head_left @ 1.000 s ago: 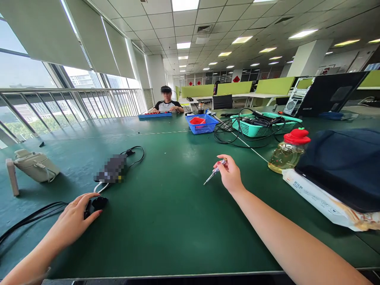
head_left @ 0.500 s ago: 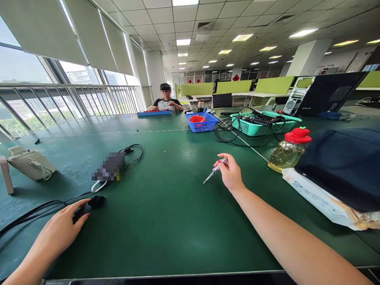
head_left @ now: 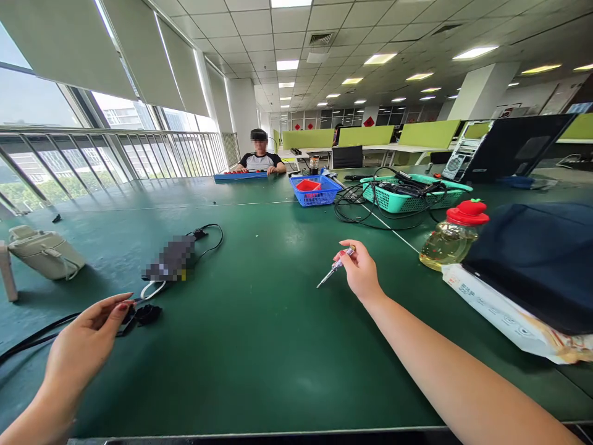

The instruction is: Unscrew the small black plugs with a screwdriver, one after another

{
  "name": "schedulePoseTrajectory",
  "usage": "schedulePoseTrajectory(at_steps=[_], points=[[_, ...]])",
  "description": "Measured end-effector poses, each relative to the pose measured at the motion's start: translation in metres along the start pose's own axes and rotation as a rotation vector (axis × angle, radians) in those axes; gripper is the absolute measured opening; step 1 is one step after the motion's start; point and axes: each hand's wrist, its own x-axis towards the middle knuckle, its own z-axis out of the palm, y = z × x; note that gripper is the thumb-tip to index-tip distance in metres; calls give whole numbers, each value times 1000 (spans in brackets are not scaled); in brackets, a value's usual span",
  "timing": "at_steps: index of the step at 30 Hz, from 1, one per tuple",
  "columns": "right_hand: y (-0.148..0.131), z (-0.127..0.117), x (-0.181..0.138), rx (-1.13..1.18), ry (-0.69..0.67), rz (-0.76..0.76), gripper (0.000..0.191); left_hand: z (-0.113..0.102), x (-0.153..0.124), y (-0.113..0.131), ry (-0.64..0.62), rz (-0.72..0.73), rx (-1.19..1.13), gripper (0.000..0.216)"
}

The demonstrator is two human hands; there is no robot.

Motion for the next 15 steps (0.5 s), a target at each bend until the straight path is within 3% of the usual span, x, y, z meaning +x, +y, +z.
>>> schedulePoseTrajectory(at_steps=[3, 5, 7, 11, 15], points=[[-2, 1, -2, 1, -12, -5, 29, 5, -9, 22, -26, -166, -474, 27], [-4, 2, -4, 5, -27, -10, 29, 8, -12, 30, -38, -209, -619, 23], [-4, 3, -5, 10, -43, -16, 28, 8, -10, 31, -24, -158, -492, 25], [-3, 4, -6, 19, -61, -23, 27, 5, 6, 20, 33, 96, 36, 36], [-4, 3, -7, 26, -66, -18, 26, 3, 27, 9, -32, 207, 249, 38]])
